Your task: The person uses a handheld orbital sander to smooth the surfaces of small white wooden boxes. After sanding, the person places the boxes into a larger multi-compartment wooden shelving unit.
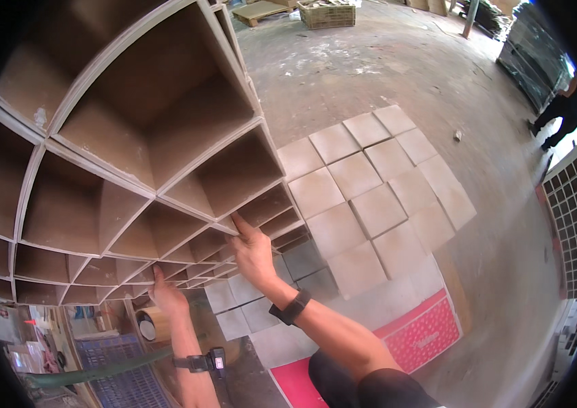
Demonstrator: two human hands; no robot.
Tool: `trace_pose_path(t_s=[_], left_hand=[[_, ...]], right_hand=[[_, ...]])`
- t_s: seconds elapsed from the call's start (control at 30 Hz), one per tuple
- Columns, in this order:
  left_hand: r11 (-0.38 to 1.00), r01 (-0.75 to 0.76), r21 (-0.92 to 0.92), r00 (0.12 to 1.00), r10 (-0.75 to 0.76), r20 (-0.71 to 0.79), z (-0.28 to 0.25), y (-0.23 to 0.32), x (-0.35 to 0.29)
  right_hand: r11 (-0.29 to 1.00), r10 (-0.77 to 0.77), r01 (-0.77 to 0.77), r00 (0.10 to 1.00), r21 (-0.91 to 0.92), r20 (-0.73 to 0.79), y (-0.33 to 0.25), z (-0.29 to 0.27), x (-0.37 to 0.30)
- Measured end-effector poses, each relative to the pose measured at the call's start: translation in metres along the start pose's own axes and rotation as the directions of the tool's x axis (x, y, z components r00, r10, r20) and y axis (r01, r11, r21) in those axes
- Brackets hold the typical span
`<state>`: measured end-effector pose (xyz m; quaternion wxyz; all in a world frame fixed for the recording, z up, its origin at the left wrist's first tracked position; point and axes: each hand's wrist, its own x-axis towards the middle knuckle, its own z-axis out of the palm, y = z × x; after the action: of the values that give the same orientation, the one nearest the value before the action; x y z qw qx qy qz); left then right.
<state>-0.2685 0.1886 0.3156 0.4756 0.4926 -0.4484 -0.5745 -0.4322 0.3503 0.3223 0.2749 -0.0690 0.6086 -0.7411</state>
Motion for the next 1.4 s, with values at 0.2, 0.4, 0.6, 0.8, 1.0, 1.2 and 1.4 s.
trace_pose_path(t_s=[0.2, 0.4, 0.6, 0.8, 1.0, 1.2, 1.4], left_hand=[[0.996, 0.0, -0.094, 1.0, 0.0, -0.004, 0.012, -0.013, -0.019], [0.99, -0.015, -0.141, 1.0, 0.018, 0.023, 0.007, -0.006, -0.033], [0.993, -0.026, -0.117, 0.999, 0.03, 0.036, 0.01, -0.018, -0.031], [1.0, 0.0, -0.007, 1.0, 0.0, 0.011, 0.024, -0.024, -0.035], [0.927, -0.136, 0.35, 0.981, 0.077, 0.177, 0.031, -0.011, -0.036], [0.89, -0.025, 0.455, 0.983, -0.06, 0.172, 0.014, -0.016, -0.026], [0.934, 0.022, 0.357, 0.964, -0.115, 0.241, 0.014, -0.027, -0.018]], right_hand=[[0.995, -0.085, 0.083, 0.996, -0.058, -0.031, 0.004, -0.013, -0.001], [0.997, -0.037, 0.035, 0.999, -0.07, -0.036, -0.004, -0.017, -0.015], [0.999, -0.028, 0.027, 0.999, -0.036, -0.039, 0.006, -0.026, -0.011], [0.994, -0.065, 0.064, 0.998, -0.091, -0.013, 0.048, -0.036, 0.014], [0.997, -0.076, 0.075, 0.995, 0.015, 0.065, 0.044, -0.043, 0.025], [0.989, -0.01, 0.016, 0.999, -0.148, 0.039, 0.036, -0.039, 0.015], [0.977, -0.104, 0.118, 0.991, -0.175, 0.088, 0.039, -0.045, 0.017]])
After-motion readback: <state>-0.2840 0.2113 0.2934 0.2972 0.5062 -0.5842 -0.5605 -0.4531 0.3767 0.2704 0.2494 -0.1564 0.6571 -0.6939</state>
